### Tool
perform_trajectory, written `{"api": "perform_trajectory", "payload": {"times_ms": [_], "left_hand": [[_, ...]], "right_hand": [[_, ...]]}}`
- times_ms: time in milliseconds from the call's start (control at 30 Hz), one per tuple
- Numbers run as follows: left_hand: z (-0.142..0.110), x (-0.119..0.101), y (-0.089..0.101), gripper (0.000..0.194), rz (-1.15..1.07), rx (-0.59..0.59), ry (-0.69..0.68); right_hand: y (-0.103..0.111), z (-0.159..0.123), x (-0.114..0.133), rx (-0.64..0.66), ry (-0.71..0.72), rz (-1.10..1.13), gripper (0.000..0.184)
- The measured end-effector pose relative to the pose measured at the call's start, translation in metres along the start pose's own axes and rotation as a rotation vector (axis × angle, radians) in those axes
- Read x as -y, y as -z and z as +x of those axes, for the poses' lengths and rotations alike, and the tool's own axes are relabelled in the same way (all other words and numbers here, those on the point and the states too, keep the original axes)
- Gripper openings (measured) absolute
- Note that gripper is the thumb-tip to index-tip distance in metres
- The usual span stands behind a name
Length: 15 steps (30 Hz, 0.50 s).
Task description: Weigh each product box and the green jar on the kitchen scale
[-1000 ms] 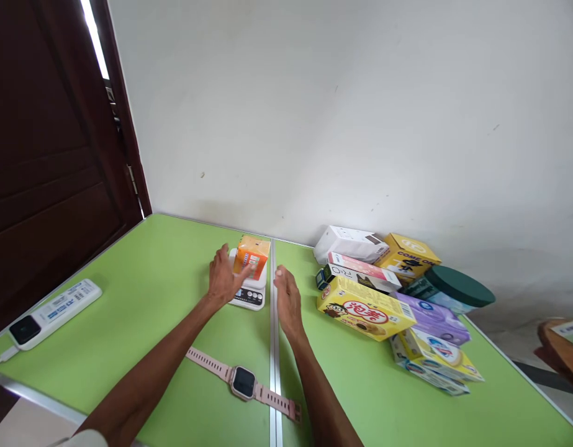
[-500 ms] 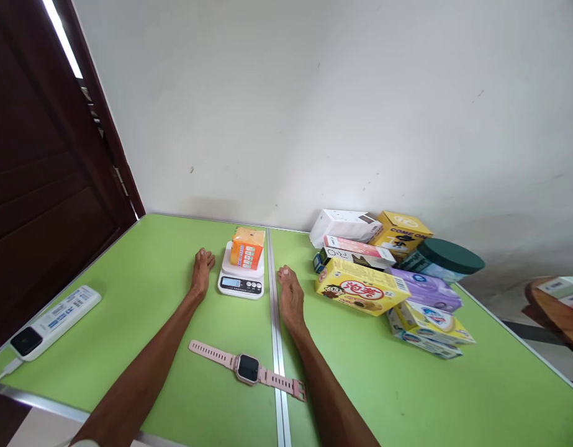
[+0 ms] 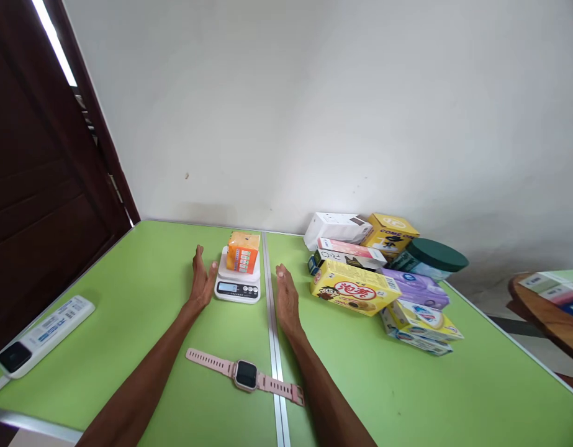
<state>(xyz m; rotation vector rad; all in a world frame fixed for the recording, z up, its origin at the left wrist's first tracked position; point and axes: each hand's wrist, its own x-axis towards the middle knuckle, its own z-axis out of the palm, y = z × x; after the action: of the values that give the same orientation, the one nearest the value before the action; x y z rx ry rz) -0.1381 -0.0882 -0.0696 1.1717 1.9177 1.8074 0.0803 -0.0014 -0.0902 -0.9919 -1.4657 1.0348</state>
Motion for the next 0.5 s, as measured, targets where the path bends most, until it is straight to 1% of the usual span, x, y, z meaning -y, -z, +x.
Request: {"api": "perform_trajectory", "payload": {"times_ms": [67, 133, 200, 267, 333, 433, 500], "left_hand": [[-0.002, -0.012, -0.005, 0.104, 0.045, 0.068, -0.106], [0.000, -0.023, -0.013, 0.105, 0.033, 0.138, -0.125], [0.004, -0.034, -0.023, 0.107, -0.009, 0.184, -0.102], [0.010, -0.043, -0.033, 0.106, -0.054, 0.194, -0.054], [0.013, -0.052, -0.040, 0.100, -0.087, 0.195, -0.016], [0.011, -0.066, -0.044, 0.093, -0.100, 0.206, -0.043], [0.004, -0.077, -0.043, 0.091, -0.094, 0.209, -0.080]], "right_hand": [[-0.007, 0.004, 0.012, 0.012, -0.027, 0.035, 0.094], [-0.017, 0.009, 0.027, 0.048, -0.026, 0.080, 0.097], [-0.028, 0.015, 0.042, 0.091, -0.023, 0.117, 0.099], [-0.040, 0.018, 0.057, 0.138, -0.024, 0.143, 0.100], [-0.049, 0.018, 0.068, 0.172, -0.004, 0.156, 0.100], [-0.057, 0.013, 0.081, 0.164, 0.007, 0.154, 0.103], [-0.056, 0.009, 0.088, 0.153, 0.000, 0.166, 0.104]]}}
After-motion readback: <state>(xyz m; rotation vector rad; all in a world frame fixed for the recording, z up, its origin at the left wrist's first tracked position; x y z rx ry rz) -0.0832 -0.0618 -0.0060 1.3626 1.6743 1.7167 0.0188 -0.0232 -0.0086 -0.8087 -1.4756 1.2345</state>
